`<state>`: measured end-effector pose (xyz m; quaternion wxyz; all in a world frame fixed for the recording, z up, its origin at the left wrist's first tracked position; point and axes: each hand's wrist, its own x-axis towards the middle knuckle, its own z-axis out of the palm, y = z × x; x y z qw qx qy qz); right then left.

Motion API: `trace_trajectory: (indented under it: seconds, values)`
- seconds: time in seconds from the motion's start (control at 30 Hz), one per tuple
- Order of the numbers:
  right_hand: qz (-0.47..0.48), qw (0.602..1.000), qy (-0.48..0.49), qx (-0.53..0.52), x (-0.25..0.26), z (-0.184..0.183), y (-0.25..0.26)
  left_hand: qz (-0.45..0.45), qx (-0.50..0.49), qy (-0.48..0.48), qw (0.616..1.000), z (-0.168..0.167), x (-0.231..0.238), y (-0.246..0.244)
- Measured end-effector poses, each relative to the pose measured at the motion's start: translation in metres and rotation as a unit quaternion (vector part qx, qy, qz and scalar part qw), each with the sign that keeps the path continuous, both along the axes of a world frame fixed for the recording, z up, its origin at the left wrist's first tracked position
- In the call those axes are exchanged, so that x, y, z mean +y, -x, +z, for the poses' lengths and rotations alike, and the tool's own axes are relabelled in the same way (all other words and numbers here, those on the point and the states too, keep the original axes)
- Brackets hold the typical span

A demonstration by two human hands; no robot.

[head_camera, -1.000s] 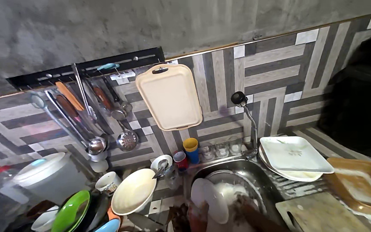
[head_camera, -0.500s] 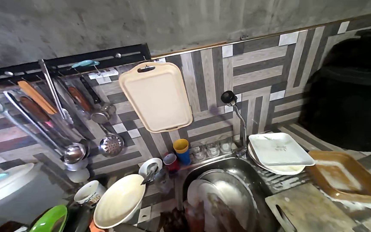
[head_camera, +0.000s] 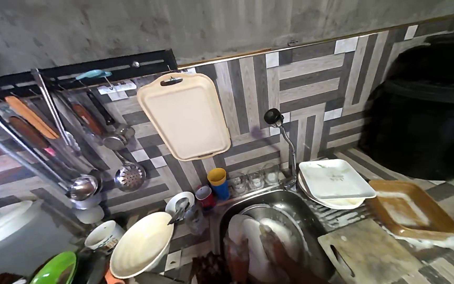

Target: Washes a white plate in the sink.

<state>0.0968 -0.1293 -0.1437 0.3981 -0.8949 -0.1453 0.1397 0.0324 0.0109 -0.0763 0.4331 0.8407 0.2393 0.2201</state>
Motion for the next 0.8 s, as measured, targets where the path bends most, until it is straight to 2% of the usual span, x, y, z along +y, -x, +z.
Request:
trace_trajectory:
  seconds: [0.1,0.17,0.27,0.3,0.37,0.43,0.5,0.57,0.63,0.7,0.8]
  values:
    - [0.006,1.0,0.004,-0.002,0.034,0.022,-0.03,0.001,0.028,-0.014,1.0,0.016,-0.008,-0.007]
    - [0.033,0.995,-0.064,-0.064,0.044,0.036,-0.023,0.006,0.048,-0.03,0.998,0.019,-0.009,-0.01]
    - [0.069,0.976,-0.203,-0.045,0.023,0.048,0.009,0.009,0.053,-0.036,0.998,0.011,-0.004,-0.009]
    - [0.084,0.971,-0.221,-0.041,0.009,0.046,0.02,0.013,0.045,-0.032,0.998,0.008,-0.002,-0.008]
    - [0.121,0.96,-0.23,-0.1,-0.02,0.024,0.03,0.02,0.028,-0.021,0.999,0.005,0.0,-0.008]
    - [0.15,0.969,-0.154,-0.121,-0.046,0.002,0.022,0.01,0.027,-0.021,0.999,0.006,0.001,-0.007]
    - [0.167,0.984,0.029,-0.049,-0.058,0.014,0.002,-0.014,0.063,-0.035,0.997,0.013,0.001,-0.007]
    - [0.132,0.977,0.169,-0.019,-0.046,0.025,-0.026,-0.03,0.101,-0.031,0.994,0.022,-0.005,-0.008]
    - [0.061,0.968,0.244,-0.011,-0.03,0.025,-0.038,-0.028,0.092,-0.021,0.995,0.022,-0.013,-0.003]
    - [0.02,0.966,0.257,0.021,-0.018,0.015,-0.033,-0.022,0.038,-0.016,0.999,0.016,-0.017,0.001]
    - [0.043,0.981,0.17,0.086,-0.017,0.003,-0.008,-0.019,0.008,-0.01,1.0,0.013,-0.014,0.006]
